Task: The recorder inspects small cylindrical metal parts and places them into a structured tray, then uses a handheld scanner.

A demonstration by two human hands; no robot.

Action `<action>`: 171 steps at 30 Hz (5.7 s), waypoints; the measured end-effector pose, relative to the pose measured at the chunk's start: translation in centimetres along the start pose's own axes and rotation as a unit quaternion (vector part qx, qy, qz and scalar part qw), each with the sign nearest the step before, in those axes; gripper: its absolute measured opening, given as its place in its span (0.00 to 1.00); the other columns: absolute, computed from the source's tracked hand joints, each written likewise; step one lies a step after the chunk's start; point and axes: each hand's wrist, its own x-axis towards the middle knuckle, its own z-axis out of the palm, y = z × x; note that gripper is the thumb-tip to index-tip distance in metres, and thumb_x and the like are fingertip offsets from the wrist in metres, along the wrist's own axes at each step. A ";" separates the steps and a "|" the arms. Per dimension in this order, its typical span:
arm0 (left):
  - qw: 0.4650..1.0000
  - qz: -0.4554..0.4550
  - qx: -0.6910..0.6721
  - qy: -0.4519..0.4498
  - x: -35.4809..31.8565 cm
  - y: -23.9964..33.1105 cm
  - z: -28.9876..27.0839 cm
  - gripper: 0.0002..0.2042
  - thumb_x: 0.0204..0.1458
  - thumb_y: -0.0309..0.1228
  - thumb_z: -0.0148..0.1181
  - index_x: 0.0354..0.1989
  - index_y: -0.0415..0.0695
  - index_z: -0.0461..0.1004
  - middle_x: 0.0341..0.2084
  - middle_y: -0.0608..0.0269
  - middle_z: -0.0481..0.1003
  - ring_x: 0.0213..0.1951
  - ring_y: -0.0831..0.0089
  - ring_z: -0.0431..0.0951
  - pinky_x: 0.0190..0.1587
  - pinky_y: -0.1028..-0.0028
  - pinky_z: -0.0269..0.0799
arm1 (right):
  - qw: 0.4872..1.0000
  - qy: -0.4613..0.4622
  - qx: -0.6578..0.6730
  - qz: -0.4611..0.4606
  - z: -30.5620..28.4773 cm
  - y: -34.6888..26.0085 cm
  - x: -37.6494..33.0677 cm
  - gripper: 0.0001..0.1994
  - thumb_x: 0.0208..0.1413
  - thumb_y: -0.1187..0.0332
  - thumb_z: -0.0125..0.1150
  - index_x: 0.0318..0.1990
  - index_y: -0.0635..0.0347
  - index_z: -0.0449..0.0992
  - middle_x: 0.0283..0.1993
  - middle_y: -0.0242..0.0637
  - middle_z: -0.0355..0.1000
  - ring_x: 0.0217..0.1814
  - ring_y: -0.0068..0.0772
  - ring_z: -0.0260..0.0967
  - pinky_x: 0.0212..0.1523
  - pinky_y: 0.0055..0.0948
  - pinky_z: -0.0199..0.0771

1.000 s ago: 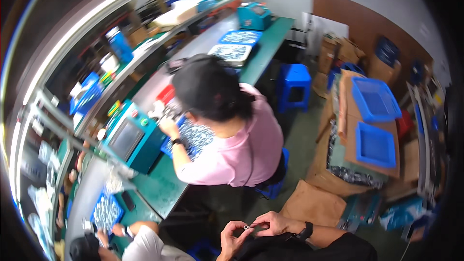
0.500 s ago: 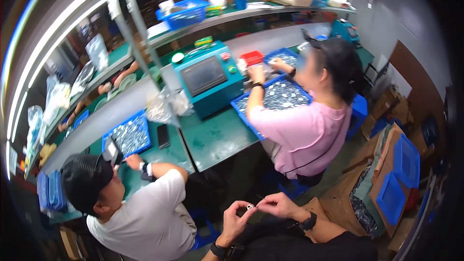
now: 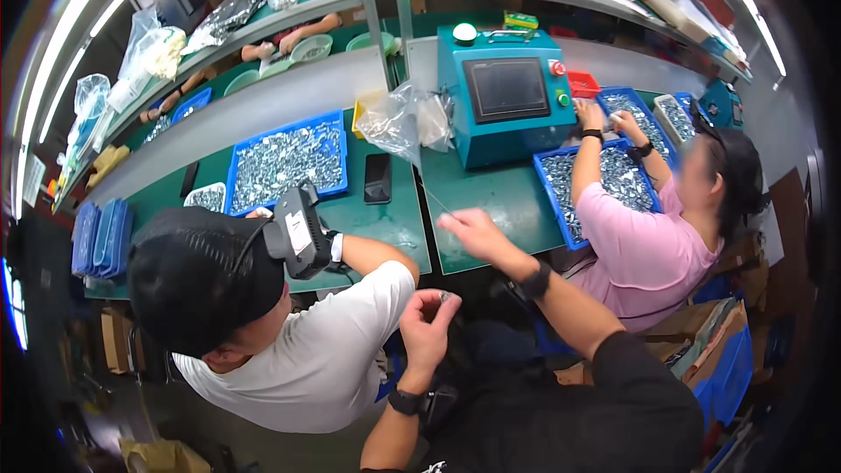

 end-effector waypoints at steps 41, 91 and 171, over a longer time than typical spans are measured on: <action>0.847 0.073 0.522 -0.067 44.2 -7.6 -6.5 0.12 0.46 0.34 0.60 0.29 0.41 0.65 0.33 0.51 0.68 0.37 0.52 0.70 0.38 0.60 0.66 | 0.978 0.041 -0.205 0.022 4.5 3.3 38.9 0.14 0.45 0.66 0.57 0.36 0.68 0.70 0.29 0.54 0.72 0.37 0.55 0.71 0.38 0.46 0.69; 0.862 0.108 0.488 0.086 16.1 -1.8 1.5 0.14 0.45 0.30 0.61 0.34 0.35 0.65 0.36 0.51 0.64 0.38 0.53 0.68 0.38 0.61 0.70 | 0.950 -0.276 -0.004 0.146 -1.6 -3.1 32.8 0.14 0.56 0.67 0.47 0.45 0.64 0.72 0.31 0.38 0.75 0.12 0.16 0.45 0.12 0.17 0.47; 0.795 -0.003 0.523 0.306 -39.8 4.0 -49.0 0.10 0.43 0.25 0.63 0.28 0.38 0.65 0.37 0.49 0.68 0.40 0.51 0.69 0.42 0.63 0.66 | 0.872 -0.481 0.009 -0.090 54.3 -22.1 -28.3 0.20 0.54 0.53 0.54 0.24 0.65 0.74 0.18 0.45 0.68 0.17 0.38 0.65 0.22 0.34 0.64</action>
